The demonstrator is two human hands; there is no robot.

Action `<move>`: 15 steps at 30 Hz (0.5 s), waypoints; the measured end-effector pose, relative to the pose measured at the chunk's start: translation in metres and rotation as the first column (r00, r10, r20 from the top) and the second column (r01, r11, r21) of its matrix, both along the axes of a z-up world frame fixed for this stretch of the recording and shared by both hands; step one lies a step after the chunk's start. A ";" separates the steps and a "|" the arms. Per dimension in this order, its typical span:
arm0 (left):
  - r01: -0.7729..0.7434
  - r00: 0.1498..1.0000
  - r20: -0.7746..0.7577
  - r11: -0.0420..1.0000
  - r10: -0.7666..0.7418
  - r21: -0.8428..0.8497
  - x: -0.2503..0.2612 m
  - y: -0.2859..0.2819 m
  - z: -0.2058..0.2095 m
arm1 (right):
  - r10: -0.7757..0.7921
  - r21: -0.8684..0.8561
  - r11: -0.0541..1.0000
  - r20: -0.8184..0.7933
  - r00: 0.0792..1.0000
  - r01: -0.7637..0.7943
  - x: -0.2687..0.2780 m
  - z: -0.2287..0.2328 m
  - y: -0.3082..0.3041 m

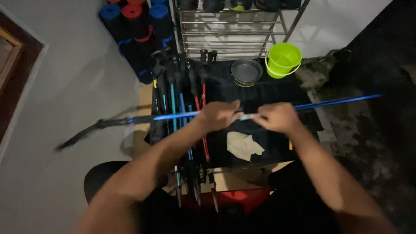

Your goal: The person wipes down the segments of a blue trekking pole with a cloth and cleans the internal spring mechanism with a toothbrush.

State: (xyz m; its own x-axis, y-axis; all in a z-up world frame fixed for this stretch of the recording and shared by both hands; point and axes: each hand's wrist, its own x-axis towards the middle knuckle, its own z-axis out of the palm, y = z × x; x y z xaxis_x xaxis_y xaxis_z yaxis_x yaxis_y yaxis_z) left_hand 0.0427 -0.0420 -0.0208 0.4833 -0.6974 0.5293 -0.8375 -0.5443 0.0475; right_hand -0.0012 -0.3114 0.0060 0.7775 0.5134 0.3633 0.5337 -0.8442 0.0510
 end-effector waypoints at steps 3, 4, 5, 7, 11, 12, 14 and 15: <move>0.065 0.901 -0.433 0.975 0.034 0.211 0.023 -0.027 0.003 | -0.012 -0.047 0.999 -0.143 0.990 0.005 -0.003 -0.024 0.022; 0.065 0.900 -0.435 0.975 0.034 0.211 0.034 -0.038 -0.017 | -0.012 -0.048 0.999 -0.146 0.989 0.005 -0.007 -0.031 0.026; 0.092 0.862 -0.505 0.969 0.038 0.229 0.045 -0.050 -0.037 | 0.016 -0.012 1.000 -0.155 0.988 -0.018 -0.010 -0.039 0.030; 0.123 0.819 -0.572 0.962 0.040 0.244 0.054 -0.063 -0.055 | 0.039 0.022 0.999 -0.164 0.986 -0.036 -0.015 -0.053 0.033; 0.026 0.954 -0.290 0.951 0.068 0.309 0.051 -0.080 -0.059 | -0.019 0.063 0.997 -0.291 0.956 0.039 -0.026 -0.069 0.028; -0.014 0.962 -0.253 0.943 0.104 0.333 0.055 -0.086 -0.061 | -0.029 0.089 0.994 -0.318 0.948 0.060 -0.026 -0.069 0.028; -0.022 0.970 -0.219 0.933 0.107 0.358 0.067 -0.102 -0.083 | -0.048 0.085 0.993 -0.330 0.943 0.080 -0.026 -0.077 0.023; -0.040 0.976 -0.183 0.923 0.118 0.382 0.072 -0.111 -0.094 | -0.058 0.081 0.993 -0.341 0.938 0.091 -0.027 -0.081 0.021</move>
